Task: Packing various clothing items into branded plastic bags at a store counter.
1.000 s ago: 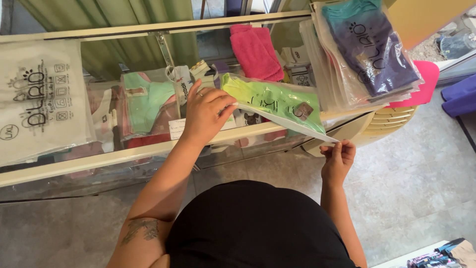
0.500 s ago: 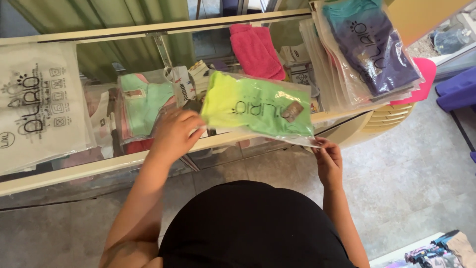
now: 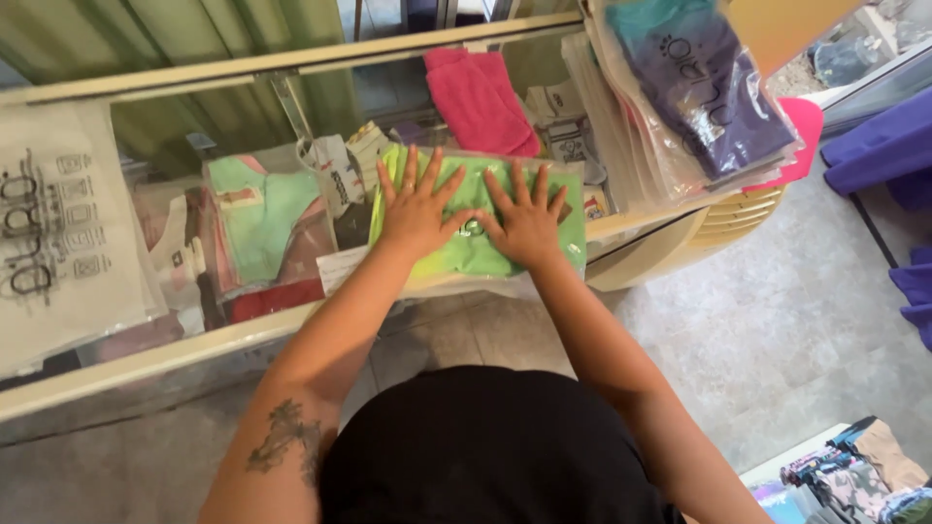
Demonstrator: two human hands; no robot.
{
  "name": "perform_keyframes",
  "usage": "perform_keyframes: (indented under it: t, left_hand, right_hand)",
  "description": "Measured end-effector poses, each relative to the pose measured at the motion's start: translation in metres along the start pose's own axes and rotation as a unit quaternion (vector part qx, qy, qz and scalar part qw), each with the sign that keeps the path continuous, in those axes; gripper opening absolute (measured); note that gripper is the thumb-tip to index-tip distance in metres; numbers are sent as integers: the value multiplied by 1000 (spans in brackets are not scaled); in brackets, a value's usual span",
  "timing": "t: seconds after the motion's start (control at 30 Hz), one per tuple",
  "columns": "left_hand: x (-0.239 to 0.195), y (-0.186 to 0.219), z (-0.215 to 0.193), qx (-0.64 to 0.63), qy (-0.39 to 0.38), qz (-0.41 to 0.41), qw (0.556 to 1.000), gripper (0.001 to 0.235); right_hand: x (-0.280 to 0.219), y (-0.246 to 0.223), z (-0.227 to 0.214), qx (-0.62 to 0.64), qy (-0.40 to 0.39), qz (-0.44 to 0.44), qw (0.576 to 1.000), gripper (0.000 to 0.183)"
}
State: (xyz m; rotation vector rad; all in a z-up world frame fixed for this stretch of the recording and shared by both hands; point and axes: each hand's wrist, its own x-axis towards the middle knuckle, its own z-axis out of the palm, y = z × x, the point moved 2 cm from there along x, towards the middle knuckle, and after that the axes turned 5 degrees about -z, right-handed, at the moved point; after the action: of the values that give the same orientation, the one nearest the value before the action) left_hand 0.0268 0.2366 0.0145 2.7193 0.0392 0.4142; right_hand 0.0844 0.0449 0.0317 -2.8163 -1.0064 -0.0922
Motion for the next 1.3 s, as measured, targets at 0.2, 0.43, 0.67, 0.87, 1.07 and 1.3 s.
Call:
perform_keyframes:
  t: [0.2,0.43,0.67,0.87,1.07,1.3]
  left_hand:
    - [-1,-2,6,26,-69,-46,996,74]
    - [3,-4,5,51,-120,-52,990,74]
    - [4,-4,2,44,-171,-59,983,76]
    - [6,-5,0,17,-158,-64,985,76]
    - [-9,-62,5,109,177,-143,968,68]
    - [-29,-100,-16,30,-145,-350,925,59]
  right_hand:
    - [1,-3,0,-6,-86,31,996,68]
    - [5,0,3,-22,-101,38,994,69]
    - [4,2,12,-23,-96,45,994,70]
    - [7,9,8,13,-67,43,997,69]
    - [-22,103,18,118,280,55,951,57]
    - [-39,138,25,156,-32,274,948,50]
